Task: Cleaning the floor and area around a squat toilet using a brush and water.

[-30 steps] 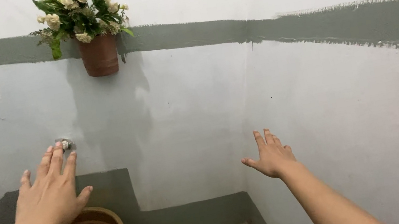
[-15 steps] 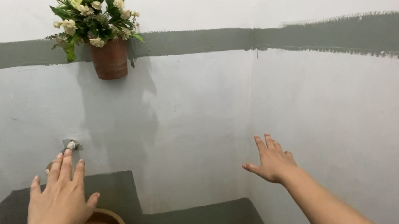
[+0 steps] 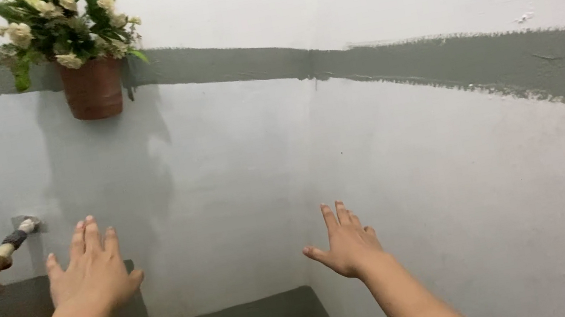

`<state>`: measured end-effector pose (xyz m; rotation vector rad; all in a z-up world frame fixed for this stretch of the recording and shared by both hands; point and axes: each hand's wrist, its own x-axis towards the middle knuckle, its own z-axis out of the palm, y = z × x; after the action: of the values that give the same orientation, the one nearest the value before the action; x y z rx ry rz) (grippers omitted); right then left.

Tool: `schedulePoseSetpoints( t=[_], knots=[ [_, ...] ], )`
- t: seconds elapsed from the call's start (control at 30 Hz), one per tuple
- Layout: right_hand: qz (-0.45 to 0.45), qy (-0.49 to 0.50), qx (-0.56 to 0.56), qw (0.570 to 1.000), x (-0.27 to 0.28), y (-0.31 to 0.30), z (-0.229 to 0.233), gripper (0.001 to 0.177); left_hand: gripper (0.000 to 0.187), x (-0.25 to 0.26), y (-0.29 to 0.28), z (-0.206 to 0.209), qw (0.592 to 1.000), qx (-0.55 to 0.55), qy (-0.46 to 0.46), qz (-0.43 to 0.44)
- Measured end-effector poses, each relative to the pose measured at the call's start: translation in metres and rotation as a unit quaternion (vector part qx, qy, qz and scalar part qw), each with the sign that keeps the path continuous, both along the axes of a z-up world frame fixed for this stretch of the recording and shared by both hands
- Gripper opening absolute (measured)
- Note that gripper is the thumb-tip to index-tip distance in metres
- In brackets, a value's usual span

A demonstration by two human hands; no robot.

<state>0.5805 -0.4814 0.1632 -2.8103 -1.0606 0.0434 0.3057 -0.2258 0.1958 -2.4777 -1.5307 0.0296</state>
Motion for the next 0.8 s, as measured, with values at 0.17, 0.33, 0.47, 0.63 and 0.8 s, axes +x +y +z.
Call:
schedulePoseSetpoints(
  t=[0.17,0.33,0.47,0.63,0.8],
  knots=[
    [-0.032,-0.007,-0.015,0.999,0.003,-0.008,0.007,0.101,0.087,0.029,-0.008,0.014,0.999,0.026,-0.012,-0.029],
    [-0.052,-0.032,-0.029,0.998,0.022,-0.005,0.014,0.1,0.086,0.047,-0.021,0.029,0.998,0.037,-0.011,-0.04],
    [-0.047,-0.038,-0.028,0.998,0.037,0.0,0.011,0.099,0.083,0.054,-0.02,0.035,0.997,0.059,-0.008,-0.05],
    [-0.036,-0.023,-0.02,0.999,0.045,0.003,0.002,0.099,0.085,0.042,-0.016,0.038,0.997,0.065,0.011,-0.041],
    [-0.025,-0.024,-0.013,0.999,0.042,0.012,-0.002,0.099,0.09,0.018,-0.003,0.03,0.997,0.062,0.047,-0.022]
  ],
)
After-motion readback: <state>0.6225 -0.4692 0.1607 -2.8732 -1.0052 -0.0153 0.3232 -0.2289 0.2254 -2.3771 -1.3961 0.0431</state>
